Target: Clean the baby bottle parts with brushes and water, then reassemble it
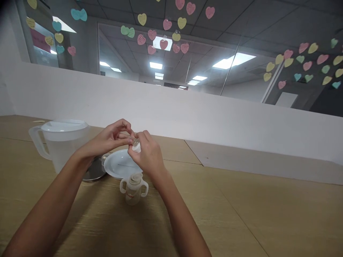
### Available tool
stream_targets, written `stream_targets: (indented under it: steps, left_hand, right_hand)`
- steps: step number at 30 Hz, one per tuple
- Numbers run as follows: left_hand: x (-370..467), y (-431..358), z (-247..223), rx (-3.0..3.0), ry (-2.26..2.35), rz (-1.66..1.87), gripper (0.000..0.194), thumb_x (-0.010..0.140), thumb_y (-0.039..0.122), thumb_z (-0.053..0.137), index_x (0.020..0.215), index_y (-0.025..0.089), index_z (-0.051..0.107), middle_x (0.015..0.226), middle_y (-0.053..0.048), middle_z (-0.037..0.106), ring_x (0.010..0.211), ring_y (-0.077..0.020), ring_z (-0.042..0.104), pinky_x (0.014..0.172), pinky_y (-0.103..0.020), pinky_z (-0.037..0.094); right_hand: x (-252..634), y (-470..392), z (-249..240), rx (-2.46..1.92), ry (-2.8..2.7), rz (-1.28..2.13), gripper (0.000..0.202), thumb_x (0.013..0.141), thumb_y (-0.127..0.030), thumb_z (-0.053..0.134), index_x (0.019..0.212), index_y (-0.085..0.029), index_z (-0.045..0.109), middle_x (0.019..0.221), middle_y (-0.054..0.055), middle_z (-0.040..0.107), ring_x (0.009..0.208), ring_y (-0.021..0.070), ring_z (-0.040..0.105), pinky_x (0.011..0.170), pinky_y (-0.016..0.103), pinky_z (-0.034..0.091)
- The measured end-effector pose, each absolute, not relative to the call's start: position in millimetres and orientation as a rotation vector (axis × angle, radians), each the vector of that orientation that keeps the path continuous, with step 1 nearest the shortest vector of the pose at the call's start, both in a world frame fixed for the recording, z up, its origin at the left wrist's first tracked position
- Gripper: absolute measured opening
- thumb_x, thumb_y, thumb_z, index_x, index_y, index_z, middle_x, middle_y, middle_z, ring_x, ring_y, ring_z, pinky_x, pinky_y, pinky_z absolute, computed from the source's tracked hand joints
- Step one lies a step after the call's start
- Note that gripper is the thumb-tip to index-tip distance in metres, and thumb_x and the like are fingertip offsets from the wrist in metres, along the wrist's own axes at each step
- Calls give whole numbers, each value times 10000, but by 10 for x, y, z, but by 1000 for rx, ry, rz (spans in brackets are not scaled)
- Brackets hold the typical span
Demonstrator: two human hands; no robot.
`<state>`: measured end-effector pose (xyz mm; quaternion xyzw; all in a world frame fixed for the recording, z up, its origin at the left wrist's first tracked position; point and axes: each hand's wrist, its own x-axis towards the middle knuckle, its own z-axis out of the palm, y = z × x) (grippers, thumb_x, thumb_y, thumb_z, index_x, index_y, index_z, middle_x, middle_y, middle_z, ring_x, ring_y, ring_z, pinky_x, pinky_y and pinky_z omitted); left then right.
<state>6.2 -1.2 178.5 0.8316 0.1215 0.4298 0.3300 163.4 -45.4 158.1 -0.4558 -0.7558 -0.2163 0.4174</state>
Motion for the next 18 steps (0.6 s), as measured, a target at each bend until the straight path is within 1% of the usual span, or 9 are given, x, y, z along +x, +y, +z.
stream_targets:
  steps: [2, 4, 5, 7, 9, 11, 15, 18]
  left_hand:
    - [108, -164, 1811, 2394, 509, 1237, 147, 804, 241, 537, 899, 211, 430, 875, 7, 551, 765, -124, 593, 651, -225, 452]
    - [198, -344, 1820, 2678, 784, 1354, 80, 814, 183, 497, 880, 203, 457, 837, 3, 560, 731, -131, 585, 602, -216, 418]
    - [253, -431, 1816, 2806, 932, 1401, 85, 812, 133, 465, 870, 195, 464, 809, -3, 559, 690, -130, 572, 568, -214, 396]
    - [360, -568, 1799, 3012, 1134, 1410, 208, 763, 11, 405, 867, 178, 474, 780, -21, 557, 615, -124, 543, 504, -216, 348]
    - [432, -642, 1786, 3173, 1178, 1421, 311, 693, -62, 371, 870, 168, 481, 759, -27, 559, 571, -115, 515, 466, -217, 310]
    - [456, -664, 1786, 3293, 1155, 1460, 360, 648, -90, 353, 866, 163, 487, 736, -25, 561, 558, -109, 500, 453, -219, 293]
    - [424, -654, 1813, 3457, 1106, 1487, 342, 636, -103, 342, 805, 158, 483, 685, -15, 547, 552, -110, 494, 454, -223, 288]
    - [398, -651, 1819, 3540, 1098, 1464, 330, 637, -104, 363, 806, 155, 476, 695, -10, 542, 566, -115, 497, 461, -222, 290]
  right_hand:
    - [1635, -464, 1588, -1188, -1891, -559, 138, 797, -247, 465, 899, -168, 514, 853, 36, 543, 730, 151, 509, 625, 241, 362]
    - [1637, -476, 1599, -1270, -1893, -557, 145, 786, -232, 457, 904, -169, 513, 851, 37, 540, 720, 157, 505, 600, 244, 349]
    - [1640, -484, 1606, -1326, -1892, -552, 139, 782, -224, 449, 894, -173, 512, 846, 38, 537, 705, 158, 501, 582, 245, 339]
    - [1649, -505, 1625, -1438, -1875, -533, 111, 775, -219, 436, 852, -183, 507, 827, 35, 528, 656, 154, 485, 542, 246, 316]
    - [1659, -527, 1646, -1491, -1848, -507, 79, 772, -234, 434, 804, -192, 494, 802, 28, 517, 609, 145, 465, 510, 244, 296]
    - [1669, -536, 1660, -1455, -1836, -471, 66, 770, -253, 446, 783, -197, 479, 796, 21, 512, 604, 137, 464, 500, 235, 299]
    - [1681, -490, 1648, -1339, -1844, -406, 57, 780, -243, 447, 785, -193, 473, 828, 21, 514, 653, 129, 491, 527, 219, 337]
    - [1691, -434, 1629, -1292, -1834, -382, 47, 777, -236, 457, 777, -191, 472, 826, 18, 507, 649, 125, 487, 531, 218, 344]
